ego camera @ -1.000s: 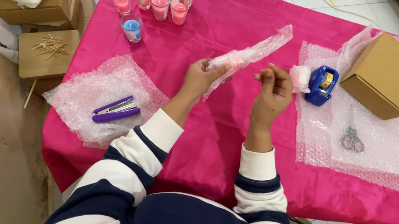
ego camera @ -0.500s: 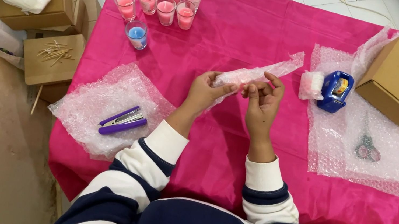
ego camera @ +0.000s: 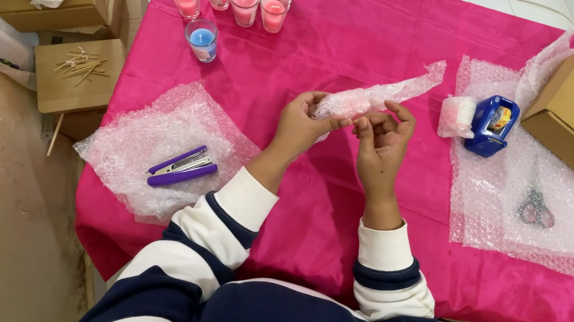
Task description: Wrapping small pink objects in bubble wrap and preparing them for packaging.
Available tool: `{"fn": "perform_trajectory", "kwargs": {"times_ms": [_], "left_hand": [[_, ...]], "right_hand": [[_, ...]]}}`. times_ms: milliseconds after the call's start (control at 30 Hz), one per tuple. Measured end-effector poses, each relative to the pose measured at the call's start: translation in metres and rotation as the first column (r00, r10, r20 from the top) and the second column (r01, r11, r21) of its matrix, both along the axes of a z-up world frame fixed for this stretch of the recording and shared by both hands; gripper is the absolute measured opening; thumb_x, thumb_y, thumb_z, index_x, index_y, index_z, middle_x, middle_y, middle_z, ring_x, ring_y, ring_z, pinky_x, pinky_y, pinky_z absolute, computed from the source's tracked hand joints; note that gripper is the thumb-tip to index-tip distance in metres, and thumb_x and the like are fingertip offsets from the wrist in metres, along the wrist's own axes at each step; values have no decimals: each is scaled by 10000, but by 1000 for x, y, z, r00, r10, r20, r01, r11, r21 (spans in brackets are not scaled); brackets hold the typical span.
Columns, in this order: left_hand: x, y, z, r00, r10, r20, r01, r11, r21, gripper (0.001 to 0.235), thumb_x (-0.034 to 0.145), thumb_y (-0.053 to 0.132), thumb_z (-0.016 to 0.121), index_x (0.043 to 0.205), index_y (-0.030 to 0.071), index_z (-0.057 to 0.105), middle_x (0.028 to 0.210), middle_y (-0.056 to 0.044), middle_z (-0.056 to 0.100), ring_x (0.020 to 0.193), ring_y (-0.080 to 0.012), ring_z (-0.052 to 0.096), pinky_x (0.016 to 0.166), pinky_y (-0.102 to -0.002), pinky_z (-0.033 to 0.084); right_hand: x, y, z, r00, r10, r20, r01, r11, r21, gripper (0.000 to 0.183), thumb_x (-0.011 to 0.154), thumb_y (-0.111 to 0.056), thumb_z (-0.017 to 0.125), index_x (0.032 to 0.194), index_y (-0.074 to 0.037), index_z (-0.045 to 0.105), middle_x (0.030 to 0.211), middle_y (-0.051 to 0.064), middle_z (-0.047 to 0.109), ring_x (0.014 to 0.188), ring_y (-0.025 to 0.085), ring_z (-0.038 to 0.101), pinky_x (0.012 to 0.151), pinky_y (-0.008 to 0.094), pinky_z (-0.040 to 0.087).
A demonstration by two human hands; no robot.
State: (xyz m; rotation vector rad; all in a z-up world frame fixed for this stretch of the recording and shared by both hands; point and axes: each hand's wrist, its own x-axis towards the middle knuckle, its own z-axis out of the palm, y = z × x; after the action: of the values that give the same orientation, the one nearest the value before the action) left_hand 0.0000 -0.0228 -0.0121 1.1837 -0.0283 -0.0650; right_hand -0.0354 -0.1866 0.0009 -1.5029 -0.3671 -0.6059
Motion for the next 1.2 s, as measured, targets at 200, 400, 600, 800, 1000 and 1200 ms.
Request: {"fn": "perform_trajectory", "kwargs": {"times_ms": [200,400,600,800,1000,1200], "left_hand": [[6,-9,-17,1000,14,21,-15,1000,15,749,634,198,1024,1244,15,630,917,-87,734,812,-114,720,691,-195,598],[1,-8,-8,999,28,45,-30,999,37,761,620,210,1032,1243,23,637,925,-99,733,825,-119,719,713,-211,602],[-2,-8,-6,996,53,78,-55,998,25,772,616,209,1033,1246,10,632,986,-130,716,896,-158,716,771,-233,607],[-1,-8,-10,995,61,77,-61,998,-4,786,607,212,1041,1247,6,634,1021,-134,703,937,-173,720,801,-238,612],[2,-14,-22,992,56,109,-55,998,-11,772,613,212,1041,1240,2,643,1041,-134,688,945,-177,716,788,-230,614],[4,-16,-26,992,43,122,-40,999,-26,778,629,197,1036,1260,-8,629,1047,-129,677,944,-170,713,788,-224,620]], "right_hand": [[1,0,-2,1000,1,-3,-1,1000,-9,441,1026,14,634,1370,-34,361,898,150,631,759,194,656,698,289,538],[2,0,-3,1000,-4,-9,4,1000,-17,443,1022,9,650,1358,-29,365,898,152,631,761,203,667,697,293,540],[1,-2,-2,1000,1,11,-1,1000,-26,422,1032,14,631,1350,-37,359,885,143,621,754,194,655,700,289,521],[-1,-1,-1,1000,13,28,-13,1000,-11,419,1025,28,634,1341,-31,366,868,147,612,742,204,649,700,300,526],[1,0,-4,1000,9,21,-9,1000,-27,412,1026,32,631,1333,-35,365,868,138,609,746,194,659,692,284,511],[0,2,0,1000,6,18,-5,1000,-27,414,1018,31,649,1316,-26,367,872,146,616,743,202,667,702,282,529]]}}
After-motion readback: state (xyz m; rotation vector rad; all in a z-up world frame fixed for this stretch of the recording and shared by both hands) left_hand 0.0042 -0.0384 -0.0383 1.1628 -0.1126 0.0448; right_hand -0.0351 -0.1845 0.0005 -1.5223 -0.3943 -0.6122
